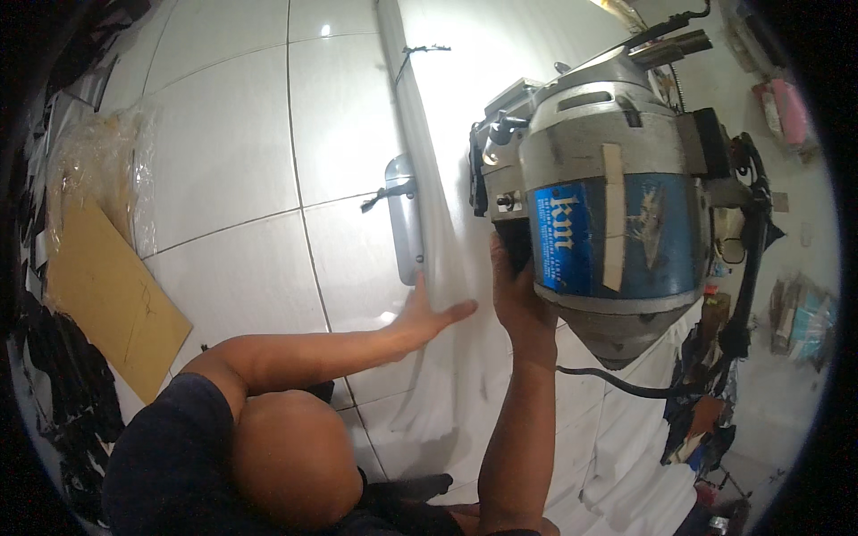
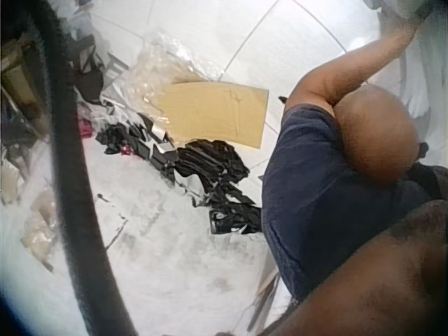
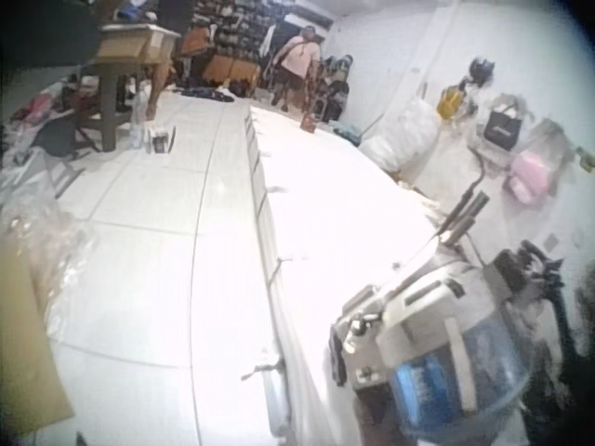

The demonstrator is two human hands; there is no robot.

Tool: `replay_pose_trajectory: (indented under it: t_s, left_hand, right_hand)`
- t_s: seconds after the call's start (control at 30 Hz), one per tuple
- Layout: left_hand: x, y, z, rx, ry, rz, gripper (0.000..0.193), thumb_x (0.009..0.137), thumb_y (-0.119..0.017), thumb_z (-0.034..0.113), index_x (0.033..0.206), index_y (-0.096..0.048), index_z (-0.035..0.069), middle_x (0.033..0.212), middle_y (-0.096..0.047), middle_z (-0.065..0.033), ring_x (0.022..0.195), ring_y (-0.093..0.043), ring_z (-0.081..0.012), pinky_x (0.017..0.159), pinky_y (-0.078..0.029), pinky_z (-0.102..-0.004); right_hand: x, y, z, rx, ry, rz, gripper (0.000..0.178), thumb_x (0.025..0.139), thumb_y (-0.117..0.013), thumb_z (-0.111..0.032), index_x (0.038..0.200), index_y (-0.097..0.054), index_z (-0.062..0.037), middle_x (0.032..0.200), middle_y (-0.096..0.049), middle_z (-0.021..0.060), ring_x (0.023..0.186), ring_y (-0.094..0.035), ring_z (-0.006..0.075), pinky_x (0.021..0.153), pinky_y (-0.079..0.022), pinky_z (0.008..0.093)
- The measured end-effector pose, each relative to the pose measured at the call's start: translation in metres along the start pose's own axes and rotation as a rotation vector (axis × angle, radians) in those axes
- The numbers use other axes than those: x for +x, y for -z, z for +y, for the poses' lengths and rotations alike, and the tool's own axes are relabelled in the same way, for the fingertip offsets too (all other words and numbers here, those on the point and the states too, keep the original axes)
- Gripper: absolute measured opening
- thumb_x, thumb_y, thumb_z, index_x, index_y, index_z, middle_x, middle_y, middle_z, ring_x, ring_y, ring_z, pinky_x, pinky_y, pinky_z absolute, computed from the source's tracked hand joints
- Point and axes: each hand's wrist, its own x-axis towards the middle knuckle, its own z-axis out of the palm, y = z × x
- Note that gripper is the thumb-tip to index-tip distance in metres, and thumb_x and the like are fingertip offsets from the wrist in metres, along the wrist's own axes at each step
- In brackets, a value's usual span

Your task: The person uses a handheld electric foam cutter to cut a large white foam sheet into smaller pieces. They guide the cutter along the foam, remove cut sections, and stack them on the floor.

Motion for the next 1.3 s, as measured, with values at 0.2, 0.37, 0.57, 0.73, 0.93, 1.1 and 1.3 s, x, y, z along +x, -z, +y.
replay_pose_trajectory:
  t_s: [0.2,0.37,0.57,0.73,0.93,1.1,1.3]
  left_hand:
    - [0.017,-0.020,0.011,0.089,0.143,0.140,0.148,0.057,-0.070,0.083,0.151,0.002,-0.005,0.154,-0.014,-0.0315,0.143,-0.019,-0.0452,0.115,-0.025,-0.0493]
    - [0.020,-0.011,0.010,0.167,0.273,0.150,0.147,0.052,-0.072,0.084,0.150,-0.009,-0.006,0.151,-0.016,-0.0316,0.141,-0.023,-0.0440,0.112,-0.030,-0.0477]
    - [0.031,-0.019,-0.012,0.181,0.133,0.140,0.143,0.052,-0.074,0.082,0.147,-0.015,-0.008,0.143,-0.029,-0.0322,0.135,-0.033,-0.0450,0.108,-0.037,-0.0454]
    - [0.037,-0.026,-0.032,-0.046,-0.070,0.148,0.135,0.057,-0.078,0.073,0.145,-0.018,-0.009,0.140,-0.036,-0.0314,0.131,-0.040,-0.0423,0.107,-0.039,-0.0449]
    - [0.027,-0.025,-0.025,-0.052,-0.012,0.152,0.125,0.060,-0.082,0.066,0.141,-0.025,-0.010,0.140,-0.041,-0.0288,0.130,-0.044,-0.0379,0.107,-0.040,-0.0417]
    - [0.021,-0.016,-0.029,-0.077,-0.107,0.128,0.107,0.071,-0.079,0.057,0.142,-0.029,-0.005,0.133,-0.051,-0.0237,0.126,-0.050,-0.0314,0.103,-0.043,-0.0397]
    - [0.031,0.007,-0.033,-0.072,0.052,0.106,0.089,0.079,-0.071,0.057,0.134,-0.043,-0.007,0.131,-0.053,-0.0237,0.123,-0.052,-0.0311,0.100,-0.044,-0.0389]
  right_hand:
    - [0.017,-0.011,0.001,-0.102,-0.005,0.057,0.065,0.093,-0.050,-0.060,0.122,-0.049,-0.0014,0.114,-0.061,0.0253,0.106,-0.059,0.0456,0.089,-0.046,0.0484]
    - [0.032,-0.012,-0.011,-0.104,-0.076,0.017,0.067,0.092,-0.051,-0.060,0.123,-0.049,-0.0009,0.114,-0.061,0.0263,0.107,-0.059,0.0459,0.089,-0.046,0.0494]
    - [0.036,-0.015,-0.011,-0.067,-0.079,0.034,0.066,0.092,-0.052,-0.059,0.122,-0.051,-0.0002,0.112,-0.062,0.0280,0.107,-0.060,0.0462,0.089,-0.047,0.0496]
    - [0.044,-0.016,-0.009,-0.079,-0.079,0.035,0.067,0.091,-0.052,-0.060,0.122,-0.051,-0.0006,0.112,-0.062,0.0281,0.107,-0.060,0.0469,0.089,-0.047,0.0502]
    - [0.055,-0.015,-0.021,-0.130,-0.124,0.059,0.067,0.091,-0.052,-0.061,0.121,-0.052,-0.0012,0.112,-0.063,0.0282,0.106,-0.060,0.0468,0.089,-0.047,0.0504]
    - [0.065,-0.018,-0.030,-0.125,-0.110,0.061,0.068,0.091,-0.051,-0.062,0.120,-0.053,-0.0011,0.111,-0.063,0.0278,0.107,-0.060,0.0453,0.089,-0.047,0.0498]
    - [0.074,-0.015,-0.029,-0.120,-0.121,0.063,0.068,0.091,-0.052,-0.062,0.117,-0.053,0.0010,0.109,-0.064,0.0268,0.106,-0.061,0.0438,0.090,-0.046,0.0484]
